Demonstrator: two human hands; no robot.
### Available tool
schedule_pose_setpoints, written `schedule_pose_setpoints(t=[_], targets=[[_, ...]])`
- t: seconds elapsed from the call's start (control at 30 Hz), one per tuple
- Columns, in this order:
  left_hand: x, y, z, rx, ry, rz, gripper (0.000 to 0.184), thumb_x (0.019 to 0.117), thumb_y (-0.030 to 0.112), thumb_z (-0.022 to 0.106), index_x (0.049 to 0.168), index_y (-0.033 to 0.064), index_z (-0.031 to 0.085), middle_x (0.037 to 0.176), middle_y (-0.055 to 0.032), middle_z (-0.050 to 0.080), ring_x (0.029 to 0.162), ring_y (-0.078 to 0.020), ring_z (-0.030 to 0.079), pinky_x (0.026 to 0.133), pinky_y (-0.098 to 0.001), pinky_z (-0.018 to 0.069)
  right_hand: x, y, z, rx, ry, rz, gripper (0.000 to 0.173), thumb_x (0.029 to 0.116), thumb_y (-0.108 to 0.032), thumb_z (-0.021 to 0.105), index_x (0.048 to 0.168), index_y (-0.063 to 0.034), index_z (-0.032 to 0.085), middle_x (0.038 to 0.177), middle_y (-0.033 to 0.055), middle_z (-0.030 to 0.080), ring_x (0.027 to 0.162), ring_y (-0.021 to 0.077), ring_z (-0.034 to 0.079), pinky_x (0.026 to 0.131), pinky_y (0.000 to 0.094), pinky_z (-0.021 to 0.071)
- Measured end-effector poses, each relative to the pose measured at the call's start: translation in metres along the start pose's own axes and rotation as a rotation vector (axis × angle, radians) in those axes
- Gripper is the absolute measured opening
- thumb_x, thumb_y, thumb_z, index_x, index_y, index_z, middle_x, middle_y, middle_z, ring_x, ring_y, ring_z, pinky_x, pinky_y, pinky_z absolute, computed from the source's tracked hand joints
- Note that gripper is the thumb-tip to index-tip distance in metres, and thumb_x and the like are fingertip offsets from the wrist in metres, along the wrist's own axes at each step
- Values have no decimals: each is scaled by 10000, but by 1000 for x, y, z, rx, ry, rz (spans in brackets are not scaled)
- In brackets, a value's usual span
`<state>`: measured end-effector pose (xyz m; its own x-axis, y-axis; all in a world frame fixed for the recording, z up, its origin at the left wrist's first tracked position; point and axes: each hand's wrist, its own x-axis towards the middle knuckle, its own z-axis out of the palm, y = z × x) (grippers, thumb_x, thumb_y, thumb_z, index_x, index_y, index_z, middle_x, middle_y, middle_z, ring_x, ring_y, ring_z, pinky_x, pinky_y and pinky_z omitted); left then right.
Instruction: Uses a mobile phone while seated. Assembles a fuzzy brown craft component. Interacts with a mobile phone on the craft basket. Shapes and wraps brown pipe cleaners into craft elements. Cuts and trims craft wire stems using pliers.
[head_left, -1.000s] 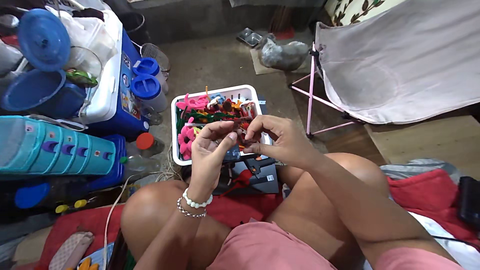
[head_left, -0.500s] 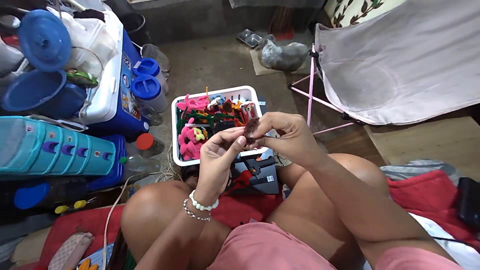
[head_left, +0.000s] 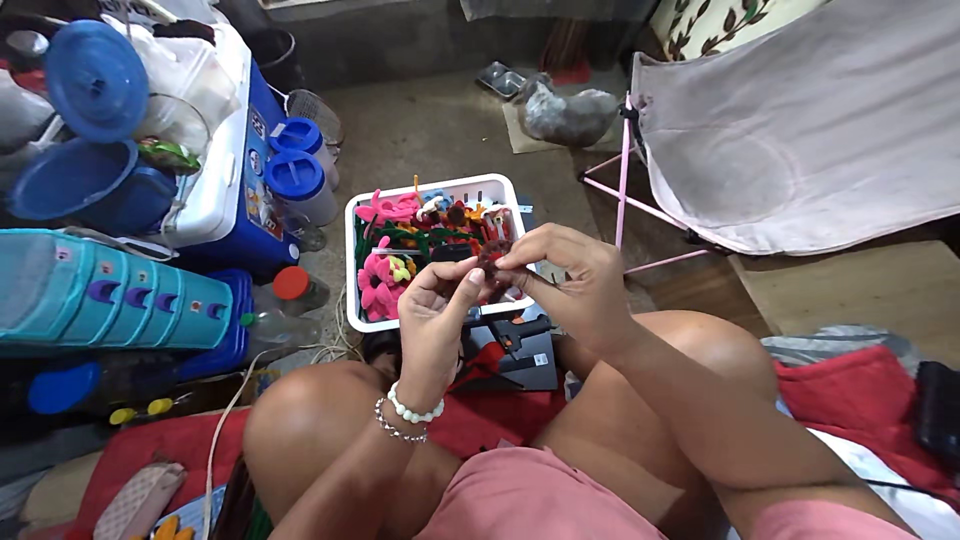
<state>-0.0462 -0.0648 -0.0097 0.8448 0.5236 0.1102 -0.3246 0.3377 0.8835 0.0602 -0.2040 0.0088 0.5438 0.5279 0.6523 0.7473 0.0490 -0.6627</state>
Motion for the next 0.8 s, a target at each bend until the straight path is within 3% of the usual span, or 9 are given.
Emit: schedule_pose_setpoints(t=[0.17, 0.33, 0.53, 0.63, 0.73, 0.8], targets=[[0, 1, 0, -32, 33, -23, 118, 949, -34, 640, 1026, 13, 716, 938, -75, 740, 824, -127, 722, 820, -289, 615, -3, -2, 5, -123, -10, -94, 177, 877, -157, 810, 1001, -36, 775, 1003, 61, 742, 1022, 125, 691, 924, 270, 566], [0, 3, -2, -23, -75, -68, 70, 960, 21, 647, 985, 55, 703, 1022, -66, 727, 900, -133, 711, 863, -310, 602, -3, -1, 5, -212, 30, -158, 125, 845, -115, 807, 936, -44, 759, 953, 63, 739, 981, 150, 682, 960, 321, 531], [3, 8, -6, 33, -97, -110, 75, 933, 12, 695, 886, 69, 681, 997, -64, 728, 892, -131, 719, 847, -295, 611, 6, 6, -10, -109, -176, -142, 113, 908, -156, 733, 980, -82, 780, 1001, 24, 716, 1066, 155, 628, 967, 333, 498], [4, 12, -5, 8, -93, -187, 83, 932, -41, 668, 930, 41, 659, 921, -75, 726, 846, -149, 729, 838, -311, 618, 11, 10, -18, -88, -271, -113, 122, 923, -211, 733, 962, -113, 793, 991, -8, 713, 1074, 160, 595, 954, 328, 470], [4, 12, -4, 4, -104, -229, 200, 925, -90, 654, 1079, 34, 619, 932, -65, 730, 863, -156, 742, 856, -323, 624, 12, 13, -23, -109, -288, -98, 109, 929, -207, 734, 954, -149, 822, 981, -16, 701, 1098, 183, 580, 971, 355, 457], [4, 10, -2, -33, -86, -254, 173, 922, -100, 651, 1018, 42, 625, 923, -60, 730, 867, -155, 742, 853, -319, 625, 11, 12, -23, -106, -262, -93, 98, 921, -172, 740, 947, -155, 833, 960, -19, 706, 1092, 177, 584, 975, 344, 458]])
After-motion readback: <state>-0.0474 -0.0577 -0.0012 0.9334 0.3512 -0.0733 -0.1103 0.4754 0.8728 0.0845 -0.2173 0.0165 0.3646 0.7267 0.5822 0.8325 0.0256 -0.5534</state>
